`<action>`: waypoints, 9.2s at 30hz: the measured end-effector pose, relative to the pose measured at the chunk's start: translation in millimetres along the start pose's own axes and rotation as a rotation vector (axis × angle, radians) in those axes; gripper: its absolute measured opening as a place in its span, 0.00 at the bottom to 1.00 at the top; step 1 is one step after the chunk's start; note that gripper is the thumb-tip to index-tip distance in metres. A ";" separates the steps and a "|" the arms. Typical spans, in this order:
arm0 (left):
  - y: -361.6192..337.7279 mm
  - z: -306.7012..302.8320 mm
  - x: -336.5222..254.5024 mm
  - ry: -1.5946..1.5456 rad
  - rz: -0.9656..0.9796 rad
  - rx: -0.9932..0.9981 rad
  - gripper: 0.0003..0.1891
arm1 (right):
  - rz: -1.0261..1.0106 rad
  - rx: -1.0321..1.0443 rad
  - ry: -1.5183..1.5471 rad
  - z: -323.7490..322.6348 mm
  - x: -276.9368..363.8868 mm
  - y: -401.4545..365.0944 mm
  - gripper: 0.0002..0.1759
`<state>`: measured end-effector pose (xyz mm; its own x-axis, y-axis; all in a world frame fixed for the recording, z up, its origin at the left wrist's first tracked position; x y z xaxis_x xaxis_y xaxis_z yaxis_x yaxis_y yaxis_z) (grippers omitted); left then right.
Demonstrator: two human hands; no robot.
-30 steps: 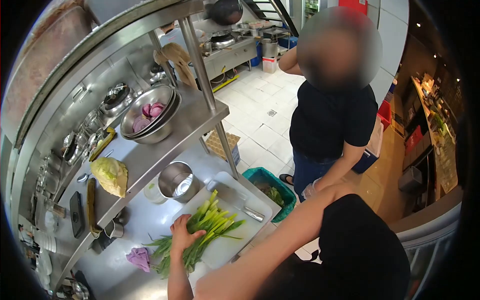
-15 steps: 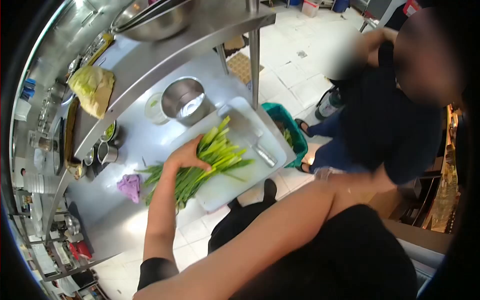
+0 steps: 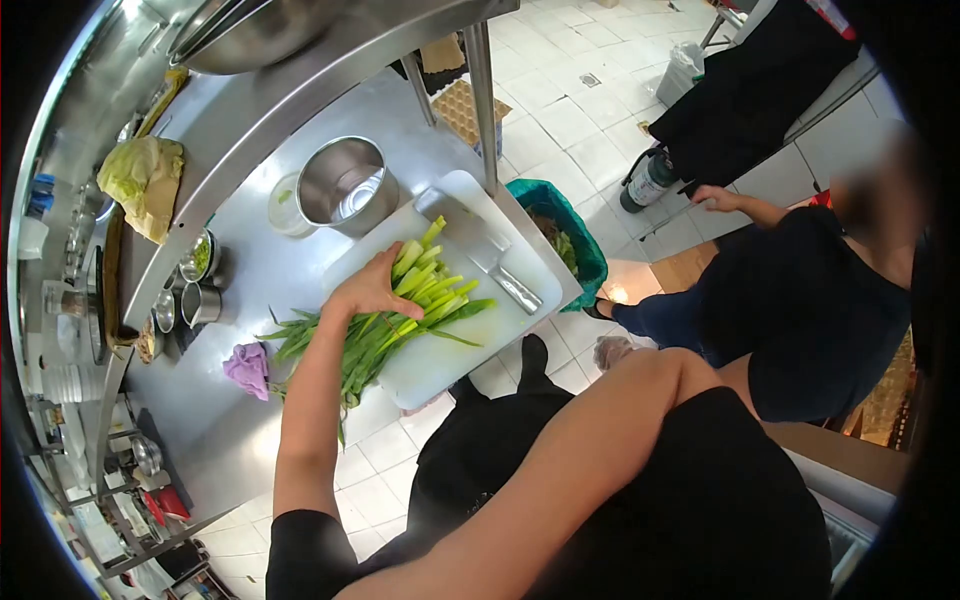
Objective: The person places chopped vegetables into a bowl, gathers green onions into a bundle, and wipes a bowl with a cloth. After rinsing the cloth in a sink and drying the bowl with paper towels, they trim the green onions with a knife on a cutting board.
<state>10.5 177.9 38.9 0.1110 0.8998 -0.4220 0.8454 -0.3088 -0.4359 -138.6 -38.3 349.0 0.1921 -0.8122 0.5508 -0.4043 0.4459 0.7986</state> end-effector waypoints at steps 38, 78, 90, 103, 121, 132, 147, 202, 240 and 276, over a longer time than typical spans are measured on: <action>-36.8 22.6 -56.9 0.467 -0.135 -0.293 0.74 | 1.201 -1.347 -0.636 -4.9 -96.5 -311.9 0.32; -38.3 60.1 -92.5 0.703 -0.323 -0.457 0.57 | 1.698 -1.065 -0.806 4.4 -59.9 -340.1 0.14; -18.8 47.9 -88.4 0.641 -0.224 -0.369 0.53 | 1.943 -0.881 -0.647 -28.5 -50.0 -299.3 0.13; -20.1 54.0 -84.9 0.677 -0.194 -0.424 0.44 | 1.911 -1.010 -0.647 -20.1 -71.6 -309.5 0.15; -18.4 47.7 -83.4 0.628 -0.190 -0.368 0.45 | 1.803 -1.102 -0.643 -16.6 -81.5 -319.0 0.13; -17.0 47.1 -83.9 0.643 -0.209 -0.401 0.45 | 1.696 -1.104 -0.796 -0.1 -101.5 -337.2 0.14; -16.5 53.2 -82.4 0.622 -0.209 -0.493 0.44 | 1.990 -0.837 -0.653 -29.7 -77.8 -290.7 0.11; -16.4 54.4 -79.6 0.607 -0.187 -0.438 0.43 | 1.779 -0.989 -0.510 -41.3 -87.6 -297.5 0.16; -13.5 58.9 -74.6 0.539 -0.181 -0.540 0.39 | 1.650 -1.194 -0.633 5.1 -110.6 -319.0 0.18; -7.7 66.4 -75.9 0.537 -0.217 -0.644 0.37 | 1.605 -1.122 -0.725 7.0 -105.7 -331.9 0.11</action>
<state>-39.1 91.5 21.6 0.0071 0.9926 0.1216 0.9898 -0.0242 0.1403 -31.0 -103.1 24.1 -0.1133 0.5918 0.7981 0.8265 0.5019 -0.2548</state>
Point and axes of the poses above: each hand's wrist, its own y-axis towards the middle knuckle, its own z-axis out of the palm, x = y × z, the point moved 1 cm from there along y, towards the middle knuckle, and after that the axes turned 15 degrees about y, right-handed, at the moved point
